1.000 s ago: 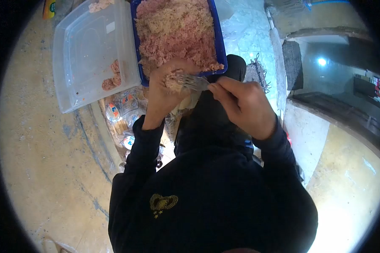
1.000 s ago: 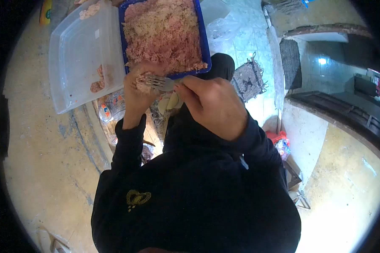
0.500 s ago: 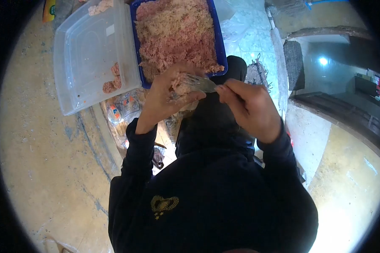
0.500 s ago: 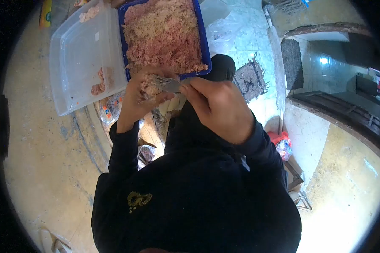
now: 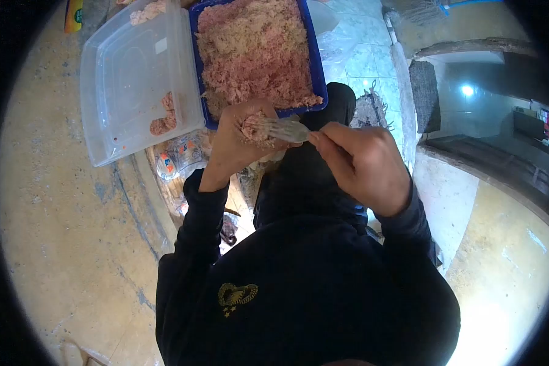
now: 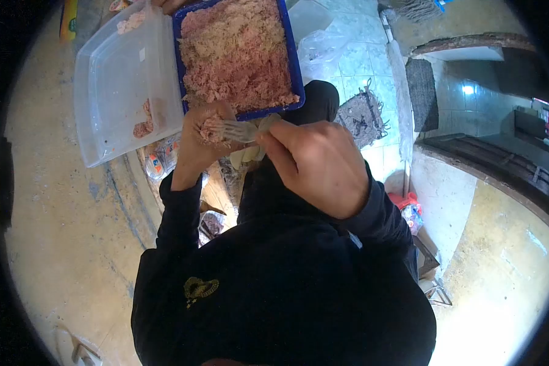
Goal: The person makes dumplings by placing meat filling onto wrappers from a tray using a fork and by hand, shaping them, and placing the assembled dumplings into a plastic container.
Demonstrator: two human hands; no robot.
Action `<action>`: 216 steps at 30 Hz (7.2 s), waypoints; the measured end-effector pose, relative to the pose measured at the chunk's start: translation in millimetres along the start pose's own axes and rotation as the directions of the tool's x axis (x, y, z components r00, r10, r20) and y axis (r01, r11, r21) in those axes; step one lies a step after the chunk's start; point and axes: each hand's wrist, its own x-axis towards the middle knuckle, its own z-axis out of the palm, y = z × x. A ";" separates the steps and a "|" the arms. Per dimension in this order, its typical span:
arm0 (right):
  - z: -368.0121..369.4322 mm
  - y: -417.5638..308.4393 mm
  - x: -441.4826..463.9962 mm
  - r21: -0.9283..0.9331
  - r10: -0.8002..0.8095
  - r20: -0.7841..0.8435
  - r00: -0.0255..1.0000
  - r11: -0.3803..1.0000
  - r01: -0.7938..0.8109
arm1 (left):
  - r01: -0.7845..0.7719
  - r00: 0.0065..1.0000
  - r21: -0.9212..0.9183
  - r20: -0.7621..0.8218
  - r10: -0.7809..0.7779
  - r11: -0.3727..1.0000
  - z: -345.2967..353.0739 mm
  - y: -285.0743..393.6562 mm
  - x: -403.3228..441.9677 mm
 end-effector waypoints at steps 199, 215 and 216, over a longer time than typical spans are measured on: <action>126.3 154.8 87.6 -0.597 0.199 0.052 0.979 0.792 -0.129 | 0.002 0.805 -0.875 -0.286 -0.520 0.483 -37.5 -71.4 -68.9; 84.9 91.9 48.1 0.321 0.045 0.156 0.987 0.943 -0.094 | -0.002 0.888 -0.712 -0.324 -0.326 0.702 2.7 -62.5 -36.3; 84.5 92.2 51.1 0.274 0.054 0.169 0.984 0.957 -0.099 | -0.031 0.899 -0.932 -0.184 -0.398 0.361 4.5 -64.1 -35.0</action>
